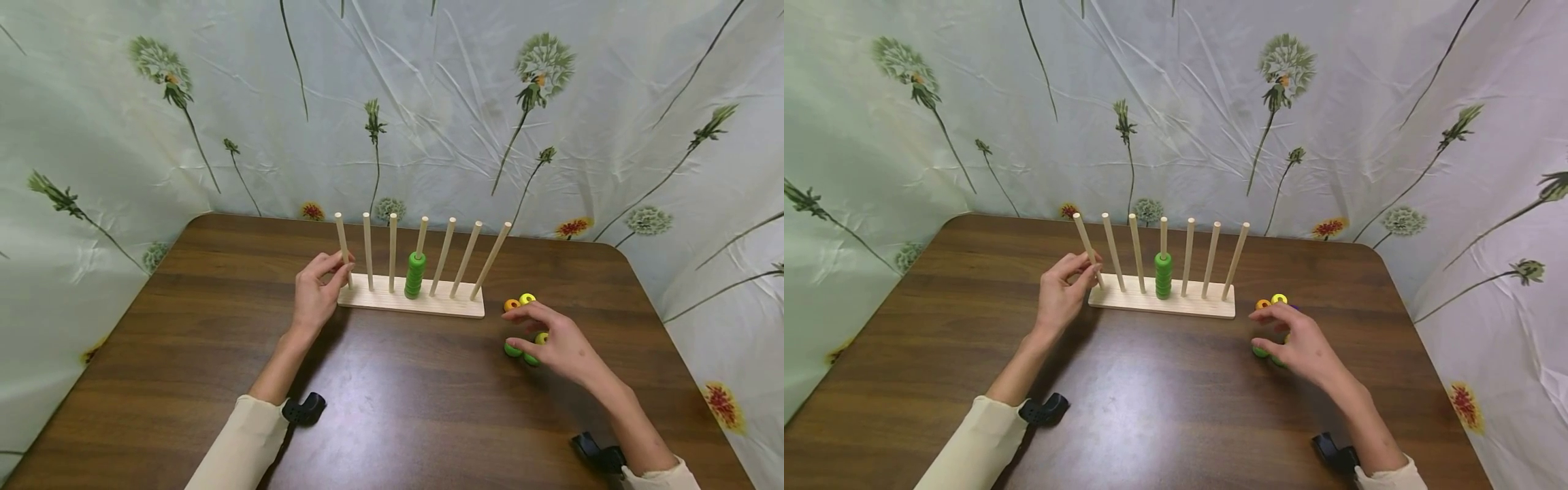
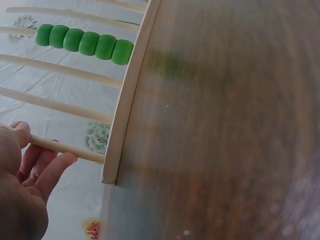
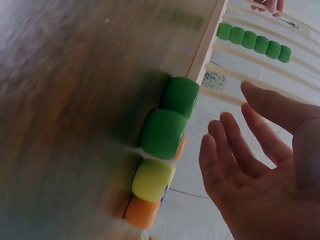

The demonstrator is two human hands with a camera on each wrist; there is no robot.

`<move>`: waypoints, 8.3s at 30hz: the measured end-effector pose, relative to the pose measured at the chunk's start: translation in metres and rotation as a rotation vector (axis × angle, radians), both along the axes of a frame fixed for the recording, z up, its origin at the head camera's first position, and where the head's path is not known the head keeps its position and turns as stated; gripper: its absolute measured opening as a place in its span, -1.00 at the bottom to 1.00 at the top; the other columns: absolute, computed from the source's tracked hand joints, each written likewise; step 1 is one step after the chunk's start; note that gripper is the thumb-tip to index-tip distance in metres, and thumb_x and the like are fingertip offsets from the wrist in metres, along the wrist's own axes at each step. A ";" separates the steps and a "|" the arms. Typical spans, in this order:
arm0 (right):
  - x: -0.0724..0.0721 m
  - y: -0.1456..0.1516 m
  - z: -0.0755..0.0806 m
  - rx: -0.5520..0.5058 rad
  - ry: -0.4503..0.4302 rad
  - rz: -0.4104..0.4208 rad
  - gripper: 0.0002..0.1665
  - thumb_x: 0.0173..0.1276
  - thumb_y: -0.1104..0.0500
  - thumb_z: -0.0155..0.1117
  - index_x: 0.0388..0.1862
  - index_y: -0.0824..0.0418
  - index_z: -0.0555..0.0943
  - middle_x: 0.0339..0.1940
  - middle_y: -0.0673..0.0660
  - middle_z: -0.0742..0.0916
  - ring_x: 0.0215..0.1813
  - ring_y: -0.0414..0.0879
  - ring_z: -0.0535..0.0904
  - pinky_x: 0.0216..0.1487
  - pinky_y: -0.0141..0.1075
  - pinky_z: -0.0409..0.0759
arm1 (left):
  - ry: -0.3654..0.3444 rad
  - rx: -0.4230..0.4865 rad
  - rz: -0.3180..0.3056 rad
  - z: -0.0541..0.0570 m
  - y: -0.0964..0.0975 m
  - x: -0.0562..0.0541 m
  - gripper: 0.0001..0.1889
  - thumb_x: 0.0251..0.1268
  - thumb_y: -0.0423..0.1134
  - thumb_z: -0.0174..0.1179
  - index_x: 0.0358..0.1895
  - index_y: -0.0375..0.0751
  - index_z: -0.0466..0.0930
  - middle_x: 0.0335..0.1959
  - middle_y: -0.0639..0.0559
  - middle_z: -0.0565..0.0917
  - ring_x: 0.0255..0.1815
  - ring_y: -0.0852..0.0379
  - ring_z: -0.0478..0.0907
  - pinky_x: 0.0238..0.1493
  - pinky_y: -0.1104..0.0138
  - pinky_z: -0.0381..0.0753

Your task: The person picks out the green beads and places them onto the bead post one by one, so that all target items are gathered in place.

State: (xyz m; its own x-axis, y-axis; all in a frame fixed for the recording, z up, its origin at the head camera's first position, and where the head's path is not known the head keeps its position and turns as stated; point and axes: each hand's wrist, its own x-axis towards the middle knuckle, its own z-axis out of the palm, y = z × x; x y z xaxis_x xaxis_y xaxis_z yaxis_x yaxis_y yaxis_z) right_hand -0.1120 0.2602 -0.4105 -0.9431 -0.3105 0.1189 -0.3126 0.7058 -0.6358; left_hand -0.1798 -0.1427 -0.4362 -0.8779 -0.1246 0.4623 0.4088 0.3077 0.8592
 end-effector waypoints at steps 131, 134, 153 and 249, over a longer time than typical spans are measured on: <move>-0.067 -0.125 0.098 -0.433 0.471 0.104 -0.63 0.30 0.37 0.49 0.09 0.24 0.75 0.03 0.17 0.81 0.09 -0.10 0.65 0.25 -0.46 0.60 | 0.013 0.011 0.002 -0.003 -0.001 0.001 -0.86 0.36 -0.43 0.37 -0.09 -0.32 0.82 -0.33 -0.23 0.71 -0.30 0.26 0.61 -0.31 0.59 0.72; -0.067 -0.129 0.098 -0.439 0.453 0.099 -0.64 0.31 0.36 0.49 0.10 0.23 0.75 0.03 0.16 0.81 0.10 -0.07 0.67 0.26 -0.40 0.62 | 0.019 0.012 -0.001 -0.003 -0.001 0.001 -0.86 0.36 -0.42 0.37 -0.09 -0.32 0.82 -0.33 -0.23 0.71 -0.30 0.28 0.60 -0.31 0.60 0.72; -0.066 -0.132 0.100 -0.360 0.401 0.030 -0.66 0.40 0.24 0.47 0.14 0.20 0.73 0.16 0.11 0.78 0.29 -0.03 0.64 0.39 -0.15 0.60 | 0.021 0.010 0.004 -0.002 0.000 0.000 -0.88 0.35 -0.44 0.37 -0.11 -0.31 0.82 -0.33 -0.23 0.70 -0.30 0.28 0.62 -0.30 0.55 0.75; -0.003 0.046 -0.007 0.150 -0.173 0.115 -0.47 0.11 0.27 0.65 0.08 0.05 0.70 -0.04 -0.04 0.78 -0.16 -0.32 0.52 -0.19 -0.40 0.59 | 0.013 0.010 0.000 -0.001 0.001 0.000 -0.86 0.38 -0.44 0.35 -0.08 -0.36 0.80 -0.29 -0.26 0.71 -0.31 0.31 0.62 -0.31 0.57 0.73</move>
State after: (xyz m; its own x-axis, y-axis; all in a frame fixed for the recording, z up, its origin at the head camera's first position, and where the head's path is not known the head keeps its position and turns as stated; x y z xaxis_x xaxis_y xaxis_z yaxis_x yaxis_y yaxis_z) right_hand -0.1154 0.3063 -0.4177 -0.9030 -0.4186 -0.0969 -0.2916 0.7627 -0.5773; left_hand -0.1798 -0.1414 -0.4371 -0.8717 -0.1292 0.4727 0.4203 0.2988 0.8567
